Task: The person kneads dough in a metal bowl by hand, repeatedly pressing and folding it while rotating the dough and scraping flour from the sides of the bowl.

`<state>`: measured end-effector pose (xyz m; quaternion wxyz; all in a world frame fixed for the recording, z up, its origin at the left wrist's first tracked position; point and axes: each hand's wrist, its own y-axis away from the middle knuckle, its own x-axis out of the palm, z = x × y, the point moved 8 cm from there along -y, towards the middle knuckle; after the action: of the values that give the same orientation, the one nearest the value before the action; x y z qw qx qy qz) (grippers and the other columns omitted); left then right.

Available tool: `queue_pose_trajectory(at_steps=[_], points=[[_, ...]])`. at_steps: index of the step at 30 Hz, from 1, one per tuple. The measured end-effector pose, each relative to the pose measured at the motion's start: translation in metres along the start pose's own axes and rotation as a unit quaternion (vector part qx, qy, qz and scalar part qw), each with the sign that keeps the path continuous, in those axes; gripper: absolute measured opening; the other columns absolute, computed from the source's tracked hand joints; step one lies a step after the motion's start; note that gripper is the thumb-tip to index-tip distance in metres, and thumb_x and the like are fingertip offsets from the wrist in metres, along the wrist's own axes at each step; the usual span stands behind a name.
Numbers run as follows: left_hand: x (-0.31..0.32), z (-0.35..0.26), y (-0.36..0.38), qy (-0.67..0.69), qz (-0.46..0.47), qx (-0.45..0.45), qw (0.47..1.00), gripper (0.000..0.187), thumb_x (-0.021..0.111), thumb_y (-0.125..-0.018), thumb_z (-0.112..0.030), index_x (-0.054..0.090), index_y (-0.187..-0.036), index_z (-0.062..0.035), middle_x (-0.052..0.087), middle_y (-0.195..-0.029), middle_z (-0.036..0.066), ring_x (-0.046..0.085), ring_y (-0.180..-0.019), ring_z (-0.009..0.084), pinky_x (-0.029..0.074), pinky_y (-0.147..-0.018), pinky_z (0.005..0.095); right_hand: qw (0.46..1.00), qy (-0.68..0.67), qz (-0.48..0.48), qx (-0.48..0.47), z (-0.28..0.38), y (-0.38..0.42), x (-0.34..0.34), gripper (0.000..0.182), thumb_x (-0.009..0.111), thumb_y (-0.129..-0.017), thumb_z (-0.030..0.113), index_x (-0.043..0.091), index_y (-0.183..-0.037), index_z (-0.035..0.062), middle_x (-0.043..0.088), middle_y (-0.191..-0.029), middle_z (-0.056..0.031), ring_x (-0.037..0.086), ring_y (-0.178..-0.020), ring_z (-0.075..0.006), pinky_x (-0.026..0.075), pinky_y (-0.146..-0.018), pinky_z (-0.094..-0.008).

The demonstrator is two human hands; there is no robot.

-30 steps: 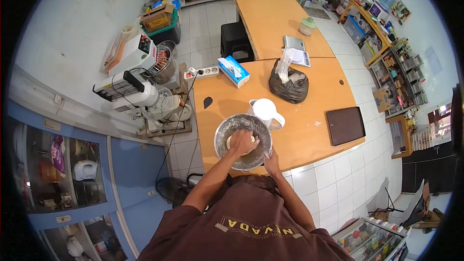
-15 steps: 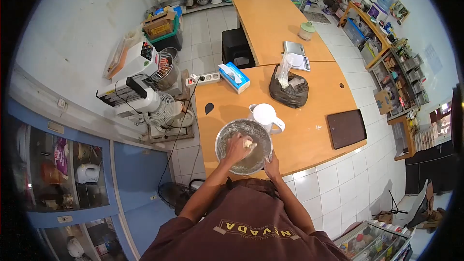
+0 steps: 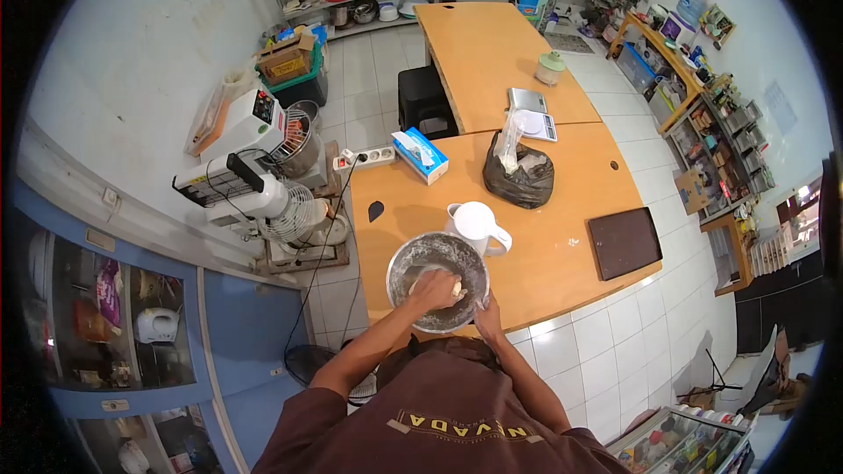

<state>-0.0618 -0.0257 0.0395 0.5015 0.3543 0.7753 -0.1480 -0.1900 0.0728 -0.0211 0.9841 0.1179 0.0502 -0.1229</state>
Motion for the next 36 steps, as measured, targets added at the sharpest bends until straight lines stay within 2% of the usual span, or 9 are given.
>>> queue_pose_trajectory(at_steps=[4, 7, 10, 16, 19, 25, 28, 34, 36], points=[[-0.01, 0.0, -0.006, 0.008, -0.118, -0.046, 0.992, 0.039, 0.072, -0.085, -0.042, 0.076, -0.094, -0.0039, 0.073, -0.085, 0.023, 0.072, -0.08, 0.0416, 0.057, -0.078, 0.0505, 1.0, 0.01, 0.003, -0.014, -0.002, -0.003, 0.001, 0.049, 0.053, -0.099, 0.001, 0.046, -0.148, -0.0016, 0.064, -0.136, -0.0177, 0.06, -0.126, -0.0274, 0.045, -0.107, -0.0378], [-0.025, 0.005, -0.009, 0.062, -0.09, -0.151, 0.982, 0.04, 0.072, -0.085, -0.043, 0.076, -0.092, -0.0035, 0.073, -0.088, 0.024, 0.072, -0.085, 0.0417, 0.057, -0.079, 0.05, 0.999, 0.03, -0.006, -0.035, 0.004, -0.006, -0.002, 0.049, 0.056, -0.098, 0.006, 0.048, -0.147, -0.0003, 0.066, -0.133, -0.0213, 0.062, -0.126, -0.0326, 0.047, -0.106, -0.0403], [-0.03, 0.02, -0.006, 0.115, -0.177, -0.185, 0.96, 0.043, 0.073, -0.084, -0.045, 0.076, -0.089, -0.0032, 0.073, -0.093, 0.025, 0.071, -0.089, 0.0415, 0.056, -0.082, 0.0494, 0.999, 0.023, 0.01, -0.021, 0.006, -0.011, 0.001, 0.051, 0.056, -0.098, 0.006, 0.047, -0.148, 0.0, 0.066, -0.134, -0.0213, 0.062, -0.126, -0.0324, 0.047, -0.106, -0.0402], [-0.028, 0.043, 0.005, 0.252, -0.296, -0.188, 0.902, 0.028, 0.08, -0.08, -0.024, 0.075, -0.103, -0.0079, 0.069, -0.102, 0.02, 0.065, -0.1, 0.04, 0.05, -0.093, 0.0514, 0.999, 0.012, 0.0, -0.043, 0.028, -0.011, -0.006, 0.052, 0.056, -0.097, 0.003, 0.046, -0.149, 0.0002, 0.066, -0.134, -0.0209, 0.063, -0.125, -0.0305, 0.047, -0.106, -0.0389], [-0.047, 0.03, 0.019, 0.222, -0.273, -0.145, 0.925, 0.032, 0.08, -0.079, -0.017, 0.074, -0.11, -0.0109, 0.064, -0.113, 0.019, 0.06, -0.11, 0.0399, 0.047, -0.096, 0.0524, 1.0, -0.012, -0.002, -0.029, 0.021, -0.011, -0.005, 0.053, 0.057, -0.097, 0.003, 0.046, -0.148, 0.0, 0.065, -0.135, -0.021, 0.062, -0.126, -0.0298, 0.047, -0.106, -0.0385], [-0.047, 0.015, 0.026, 0.079, -0.103, 0.024, 0.991, 0.032, 0.076, -0.083, -0.027, 0.073, -0.111, -0.0119, 0.065, -0.124, 0.016, 0.06, -0.118, 0.0376, 0.048, -0.101, 0.0504, 1.0, -0.009, -0.014, -0.016, 0.016, -0.011, -0.005, 0.052, 0.054, -0.098, 0.0, 0.045, -0.149, -0.0005, 0.064, -0.136, -0.0184, 0.06, -0.127, -0.0277, 0.046, -0.107, -0.038], [-0.044, 0.003, 0.027, 0.042, -0.141, 0.075, 0.986, 0.032, 0.073, -0.086, -0.034, 0.074, -0.109, -0.0125, 0.069, -0.121, 0.014, 0.062, -0.116, 0.0363, 0.049, -0.102, 0.0498, 1.0, -0.007, 0.004, -0.007, 0.017, -0.008, -0.003, 0.055, 0.051, -0.099, -0.004, 0.041, -0.154, -0.0003, 0.06, -0.141, -0.014, 0.056, -0.129, -0.0235, 0.044, -0.109, -0.0355], [-0.034, 0.003, 0.016, 0.096, -0.06, -0.071, 0.991, 0.036, 0.07, -0.088, -0.038, 0.074, -0.106, -0.0061, 0.072, -0.112, 0.015, 0.067, -0.106, 0.0358, 0.051, -0.096, 0.0504, 0.999, 0.007, -0.03, -0.028, 0.011, -0.008, -0.007, 0.055, 0.056, -0.096, 0.001, 0.045, -0.15, 0.0, 0.065, -0.135, -0.0201, 0.061, -0.126, -0.0299, 0.046, -0.106, -0.0391], [-0.036, 0.002, 0.016, 0.05, -0.142, -0.061, 0.987, 0.038, 0.07, -0.087, -0.038, 0.074, -0.103, -0.0033, 0.072, -0.111, 0.017, 0.068, -0.102, 0.0362, 0.052, -0.094, 0.0497, 0.999, -0.002, -0.028, -0.038, 0.013, -0.008, -0.006, 0.055, 0.056, -0.096, 0.0, 0.045, -0.15, -0.0001, 0.064, -0.135, -0.0199, 0.061, -0.125, -0.0294, 0.047, -0.105, -0.0388]])
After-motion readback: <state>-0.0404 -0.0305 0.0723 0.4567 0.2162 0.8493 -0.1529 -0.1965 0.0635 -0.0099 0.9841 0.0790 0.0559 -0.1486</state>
